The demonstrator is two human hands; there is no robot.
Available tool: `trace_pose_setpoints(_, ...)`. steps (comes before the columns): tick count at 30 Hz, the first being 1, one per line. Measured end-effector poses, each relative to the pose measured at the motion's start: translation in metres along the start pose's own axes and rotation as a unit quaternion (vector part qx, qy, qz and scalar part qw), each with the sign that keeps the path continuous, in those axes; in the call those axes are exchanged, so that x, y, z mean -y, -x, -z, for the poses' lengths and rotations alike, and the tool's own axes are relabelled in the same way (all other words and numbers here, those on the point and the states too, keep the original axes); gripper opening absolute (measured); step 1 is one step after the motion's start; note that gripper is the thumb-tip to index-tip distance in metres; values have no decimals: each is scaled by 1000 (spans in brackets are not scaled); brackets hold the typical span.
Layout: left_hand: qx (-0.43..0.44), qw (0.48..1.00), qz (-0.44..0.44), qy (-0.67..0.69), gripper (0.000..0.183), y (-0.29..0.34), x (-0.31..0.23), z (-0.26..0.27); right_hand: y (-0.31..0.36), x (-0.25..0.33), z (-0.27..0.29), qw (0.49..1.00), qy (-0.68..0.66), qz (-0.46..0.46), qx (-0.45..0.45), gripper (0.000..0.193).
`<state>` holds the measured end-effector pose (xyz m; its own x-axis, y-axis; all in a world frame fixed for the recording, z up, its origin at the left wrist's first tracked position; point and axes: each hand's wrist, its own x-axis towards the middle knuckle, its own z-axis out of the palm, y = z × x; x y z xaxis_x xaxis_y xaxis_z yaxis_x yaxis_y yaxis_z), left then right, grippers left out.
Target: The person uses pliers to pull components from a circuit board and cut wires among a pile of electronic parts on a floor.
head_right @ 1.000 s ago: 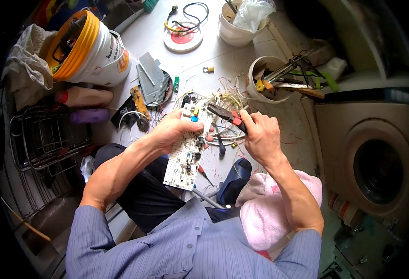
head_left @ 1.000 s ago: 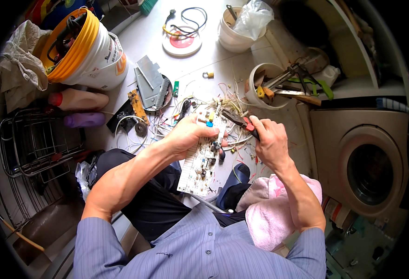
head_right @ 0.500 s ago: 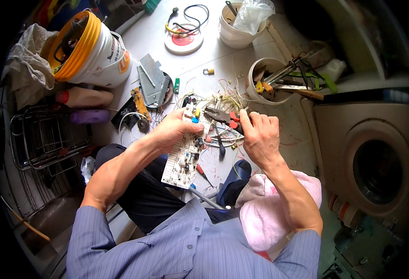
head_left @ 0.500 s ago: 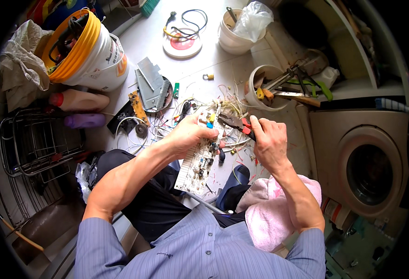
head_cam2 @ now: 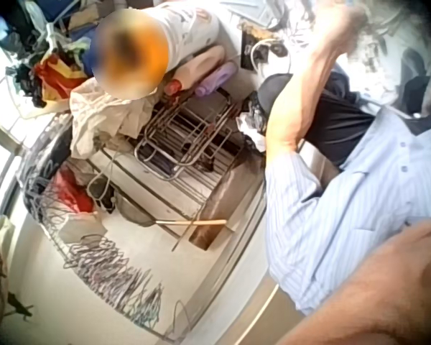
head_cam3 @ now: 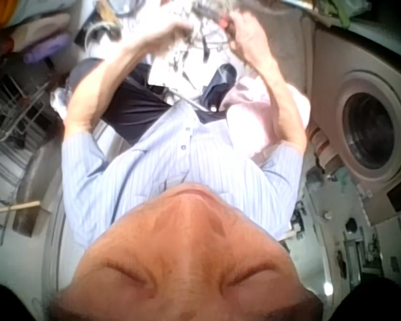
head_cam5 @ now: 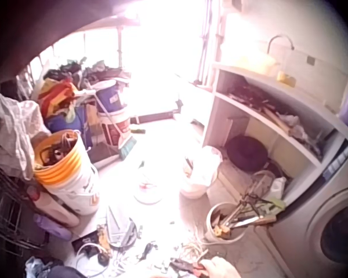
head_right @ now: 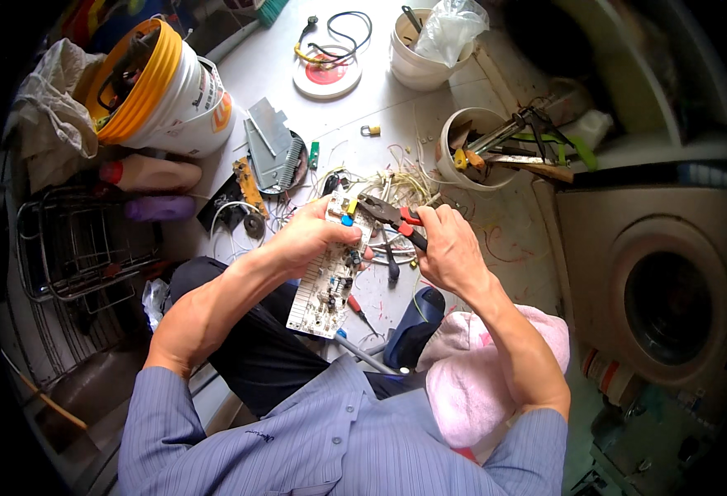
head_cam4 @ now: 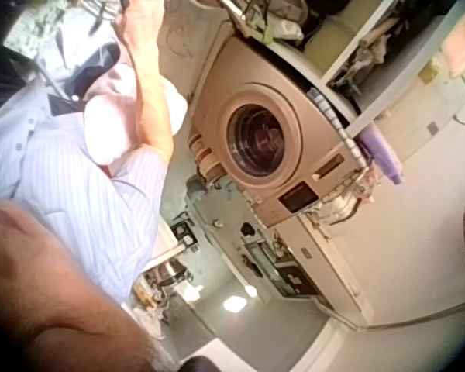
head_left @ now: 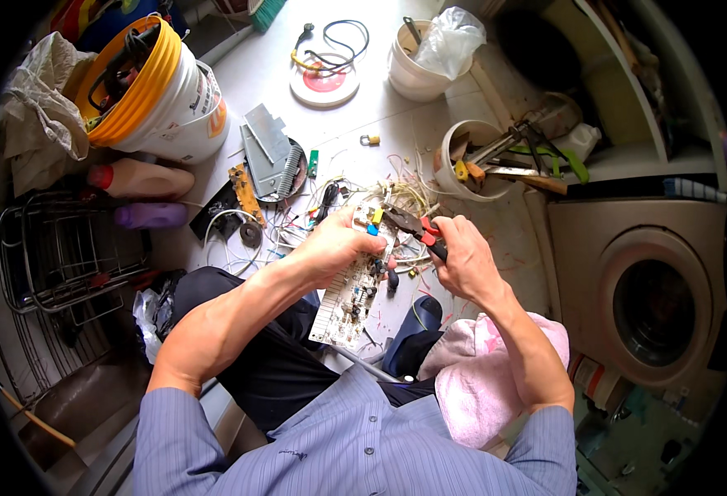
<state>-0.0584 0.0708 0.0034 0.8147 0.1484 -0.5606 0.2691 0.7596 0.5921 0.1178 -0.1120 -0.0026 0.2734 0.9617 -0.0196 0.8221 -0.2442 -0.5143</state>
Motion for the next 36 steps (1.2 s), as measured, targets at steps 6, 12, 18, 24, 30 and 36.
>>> trace_pose_setpoints(6,-24,998,38,38,32,-2,-6,-4,-4,-5,-17,980,171,24,-103,26)
trace_pose_setpoints(12,-47,998,30,42,28,-1,-8,-11,-8,-10,-18,966,218,42,-134,18)
trace_pose_setpoints(18,36,997,-25,-71,31,-5,-10,9,2,-8,-10,1000,14,-22,-4,31)
trace_pose_setpoints(24,79,990,-22,-113,36,-1,-12,19,4,1,-1,951,-244,-120,149,13)
trace_pose_setpoints(30,77,996,13,-51,34,-6,-10,10,4,-14,-4,990,-128,-46,39,18)
trace_pose_setpoints(36,10,992,95,82,29,-12,1,-5,0,-24,-14,978,195,8,-76,22)
